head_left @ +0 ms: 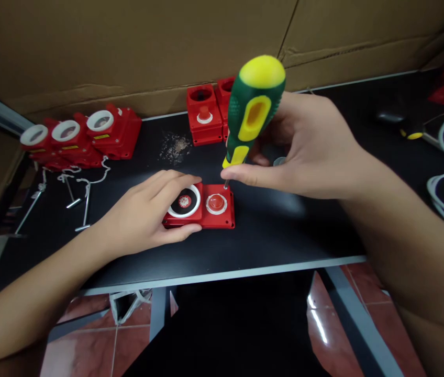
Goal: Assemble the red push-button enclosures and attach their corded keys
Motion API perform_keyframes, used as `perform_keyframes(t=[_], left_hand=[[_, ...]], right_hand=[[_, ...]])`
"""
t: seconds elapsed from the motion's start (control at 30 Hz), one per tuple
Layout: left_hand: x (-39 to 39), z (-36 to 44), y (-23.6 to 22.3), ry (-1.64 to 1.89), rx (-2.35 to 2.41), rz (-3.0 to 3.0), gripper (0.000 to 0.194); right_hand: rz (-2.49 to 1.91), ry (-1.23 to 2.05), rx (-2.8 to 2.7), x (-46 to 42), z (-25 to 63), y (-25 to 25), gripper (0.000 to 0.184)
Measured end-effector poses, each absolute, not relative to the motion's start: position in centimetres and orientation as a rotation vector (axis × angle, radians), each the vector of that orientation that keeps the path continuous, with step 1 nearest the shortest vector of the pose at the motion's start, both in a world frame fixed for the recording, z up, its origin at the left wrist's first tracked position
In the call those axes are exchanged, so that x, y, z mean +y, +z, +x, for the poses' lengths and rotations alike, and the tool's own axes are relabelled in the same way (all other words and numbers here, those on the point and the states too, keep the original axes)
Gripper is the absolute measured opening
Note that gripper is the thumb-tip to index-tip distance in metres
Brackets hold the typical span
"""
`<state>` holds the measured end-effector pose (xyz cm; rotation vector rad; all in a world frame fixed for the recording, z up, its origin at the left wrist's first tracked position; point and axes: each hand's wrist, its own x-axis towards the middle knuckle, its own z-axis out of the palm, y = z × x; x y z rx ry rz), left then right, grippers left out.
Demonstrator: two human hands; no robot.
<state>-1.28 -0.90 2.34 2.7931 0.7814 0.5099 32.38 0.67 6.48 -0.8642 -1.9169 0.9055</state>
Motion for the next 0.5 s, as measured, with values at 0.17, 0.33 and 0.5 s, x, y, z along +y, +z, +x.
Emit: perform_keyframes(t=[0.17, 0.33, 0.5], left_hand=[[-0.9, -1.4, 2.4, 0.487, 0.836, 2.746, 0.069], [-0.8, -1.4, 2.4, 0.477, 0.860, 2.706, 0.071], [-0.8, -1.2, 2.4, 0.475, 0.841, 2.712, 0.068]], right_hand=[[-0.769, 1.194, -1.976, 1.2, 33.7, 7.3, 0.053], [-0.657, 1.246, -2.095, 1.5, 33.9, 7.6, 0.019], [-0.740, 1.170, -2.040, 1.3, 33.5, 7.3, 0.027]])
